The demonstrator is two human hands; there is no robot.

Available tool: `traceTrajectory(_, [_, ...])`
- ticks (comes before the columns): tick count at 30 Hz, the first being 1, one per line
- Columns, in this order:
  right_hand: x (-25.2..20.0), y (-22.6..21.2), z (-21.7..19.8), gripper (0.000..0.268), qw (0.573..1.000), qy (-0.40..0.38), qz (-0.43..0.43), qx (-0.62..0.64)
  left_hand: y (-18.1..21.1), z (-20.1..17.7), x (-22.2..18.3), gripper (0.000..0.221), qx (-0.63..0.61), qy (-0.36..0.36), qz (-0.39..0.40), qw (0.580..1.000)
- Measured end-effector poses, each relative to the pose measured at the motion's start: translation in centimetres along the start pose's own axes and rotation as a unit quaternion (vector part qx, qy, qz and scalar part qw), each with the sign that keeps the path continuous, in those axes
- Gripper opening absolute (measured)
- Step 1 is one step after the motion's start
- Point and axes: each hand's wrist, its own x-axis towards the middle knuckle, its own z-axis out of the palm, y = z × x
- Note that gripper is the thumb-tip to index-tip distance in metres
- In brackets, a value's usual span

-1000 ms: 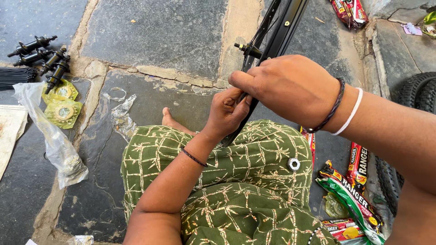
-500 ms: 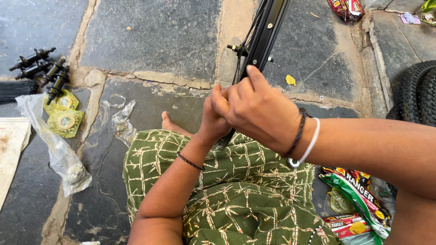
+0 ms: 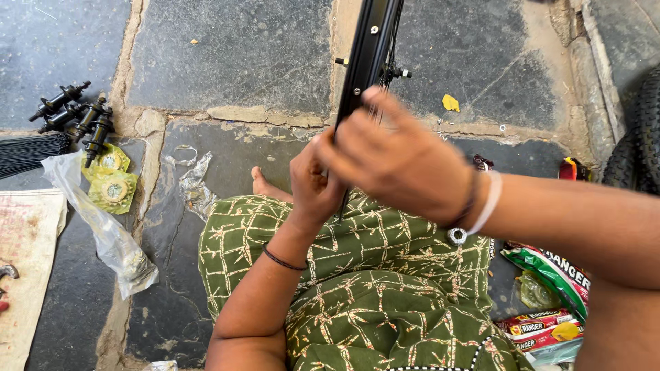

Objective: The person inserts spokes into a bicycle rim and fastens them to the hub by hand.

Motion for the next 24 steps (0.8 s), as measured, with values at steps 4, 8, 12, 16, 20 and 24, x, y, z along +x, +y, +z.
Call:
traceTrajectory(4, [-3.9,2.1,2.5,0.019,0.929,0.132,0.213,0.273,0.8,1.4,-0.4,0.036,-0.040,0.054,-0.127,0.990])
traceTrajectory(8, [-5.0,0.2,8.3,0.018,0.797,0.155,0.349,0.468,0.6,1.4,0.0,0.014,0.085,0.066,0.077,0.991])
traceTrajectory(12, [-4.8,-1.3,11.1,0.023,0.769,0.148,0.269,0.561,0.6,1.4,-0.2,0.013,0.138,0.074,0.106,0.982])
traceTrajectory(16, [-4.5,-1.7,12.8,0.027,0.752,0.177,0.196,0.604,0.1,1.0,-0.2,0.013,0.141,0.062,0.094,0.984])
traceTrajectory(20, [-5.2,-1.3,14.3,0.027,0.776,0.166,0.149,0.590,0.3,0.3,-0.2,0.011,0.222,0.049,0.103,0.968])
traceTrajectory(24, [-4.6,-1.9,16.0,0.017,0.799,0.281,0.124,0.517,0.5,-0.4,-0.2,0.011,0.262,0.040,0.095,0.959])
